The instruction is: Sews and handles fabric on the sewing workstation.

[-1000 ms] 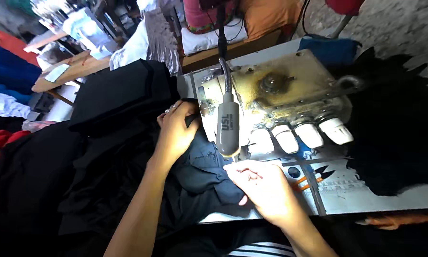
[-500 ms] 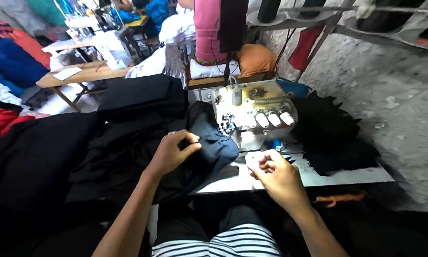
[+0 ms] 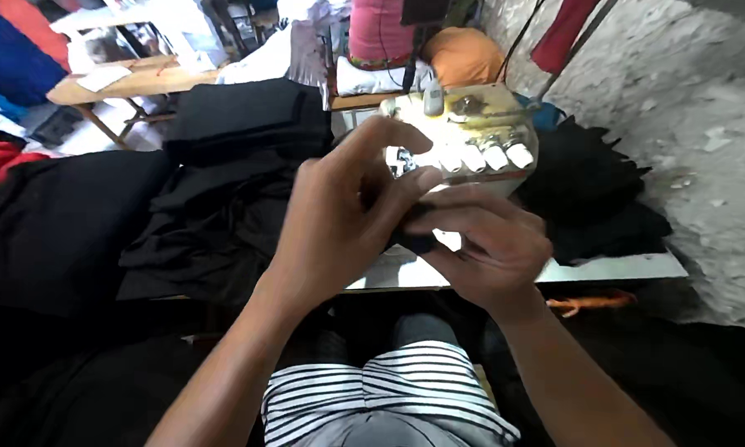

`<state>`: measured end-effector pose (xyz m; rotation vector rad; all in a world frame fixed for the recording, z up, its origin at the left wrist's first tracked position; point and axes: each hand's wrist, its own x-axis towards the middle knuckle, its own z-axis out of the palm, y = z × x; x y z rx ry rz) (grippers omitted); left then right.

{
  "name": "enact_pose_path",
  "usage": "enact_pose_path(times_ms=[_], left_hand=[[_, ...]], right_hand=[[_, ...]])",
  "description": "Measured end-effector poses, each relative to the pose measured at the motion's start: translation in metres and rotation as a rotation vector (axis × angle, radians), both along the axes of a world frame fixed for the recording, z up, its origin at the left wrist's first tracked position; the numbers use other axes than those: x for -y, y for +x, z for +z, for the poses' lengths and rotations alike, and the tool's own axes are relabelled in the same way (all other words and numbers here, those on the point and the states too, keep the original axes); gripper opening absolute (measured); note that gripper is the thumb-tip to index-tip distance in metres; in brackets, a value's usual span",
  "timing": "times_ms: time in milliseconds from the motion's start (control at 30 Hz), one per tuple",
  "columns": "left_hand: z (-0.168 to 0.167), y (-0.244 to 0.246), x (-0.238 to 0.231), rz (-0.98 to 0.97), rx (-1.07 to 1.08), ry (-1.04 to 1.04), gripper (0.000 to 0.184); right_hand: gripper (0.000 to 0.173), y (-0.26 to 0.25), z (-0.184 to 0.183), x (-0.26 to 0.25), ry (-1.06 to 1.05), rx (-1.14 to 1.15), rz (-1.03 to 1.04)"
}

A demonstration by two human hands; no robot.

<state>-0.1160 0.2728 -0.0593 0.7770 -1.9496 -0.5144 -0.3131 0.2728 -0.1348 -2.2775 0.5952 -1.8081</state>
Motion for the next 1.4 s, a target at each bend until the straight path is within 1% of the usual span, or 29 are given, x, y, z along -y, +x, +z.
enact_pose_path(times_ms=[33,67,100,133,167,200,267,300,367,433,500,533,567,633,667,700,733,767,800,1000,1200,1400], left_hand=[[-0.014,0.008,-0.010,0.003,-0.040,0.030,0.031],[-0.034,0.015,-0.021,-0.005,-0.120,0.097,0.033],[-0.061,0.019,-0.031,-0.008,-0.250,0.182,0.030],[-0.090,0.016,-0.039,0.006,-0.386,0.297,0.024],[-0.114,0.007,-0.046,0.001,-0.490,0.452,0.023],[-0.130,-0.006,-0.050,-0.030,-0.587,0.643,0.025],[-0.137,-0.031,-0.045,-0.079,-0.803,1.012,0.033],[-0.134,-0.040,-0.038,-0.080,-0.896,1.127,0.038],[-0.130,-0.051,-0.024,-0.047,-1.036,1.225,0.040],[-0.127,-0.057,-0.016,0.000,-1.109,1.243,0.039],[-0.127,-0.058,-0.016,0.030,-1.129,1.248,0.039],[-0.128,-0.058,-0.017,0.041,-1.134,1.246,0.038],[-0.129,-0.058,-0.018,0.056,-1.139,1.239,0.037],[-0.131,-0.057,-0.019,0.095,-1.150,1.218,0.038],[-0.132,-0.056,-0.019,0.103,-1.153,1.204,0.040],[-0.134,-0.055,-0.019,0.106,-1.156,1.188,0.040],[-0.135,-0.055,-0.019,0.108,-1.160,1.172,0.041],[-0.136,-0.055,-0.019,0.108,-1.165,1.155,0.040],[-0.137,-0.055,-0.018,0.107,-1.167,1.138,0.040],[-0.137,-0.054,-0.020,0.100,-1.187,1.096,0.036],[-0.139,-0.055,-0.022,0.097,-1.202,1.091,0.029],[-0.144,-0.057,-0.023,0.121,-1.223,1.083,0.022]], right_hand=[[0.010,-0.011,-0.009,-0.009,0.060,0.013,-0.014],[0.008,-0.021,-0.020,-0.021,0.165,0.059,-0.060],[0.005,-0.029,-0.031,-0.033,0.292,0.128,-0.127],[0.010,-0.031,-0.041,-0.045,0.410,0.180,-0.211],[0.027,-0.027,-0.049,-0.058,0.497,0.197,-0.282],[0.037,-0.020,-0.055,-0.070,0.533,0.165,-0.320],[0.040,-0.008,-0.062,-0.084,0.459,0.053,-0.368],[0.038,-0.005,-0.064,-0.088,0.399,0.014,-0.394],[0.035,-0.006,-0.066,-0.094,0.318,-0.049,-0.445],[0.035,-0.010,-0.069,-0.096,0.297,-0.091,-0.478],[0.032,-0.011,-0.073,-0.096,0.359,-0.038,-0.461],[0.025,-0.010,-0.074,-0.097,0.455,0.030,-0.430],[0.020,-0.009,-0.075,-0.097,0.596,0.108,-0.384],[0.039,-0.007,-0.073,-0.091,0.898,0.235,-0.287],[0.045,-0.007,-0.073,-0.088,1.020,0.265,-0.239],[0.040,-0.008,-0.073,-0.086,1.091,0.261,-0.210],[0.031,-0.008,-0.073,-0.084,1.116,0.238,-0.193],[0.025,-0.008,-0.074,-0.083,1.116,0.204,-0.191],[0.022,-0.008,-0.073,-0.082,1.104,0.173,-0.187],[0.016,-0.005,-0.070,-0.087,1.020,0.083,-0.139],[0.017,-0.009,-0.070,-0.090,0.983,0.007,-0.124],[0.018,-0.011,-0.074,-0.091,0.938,-0.018,-0.117]])
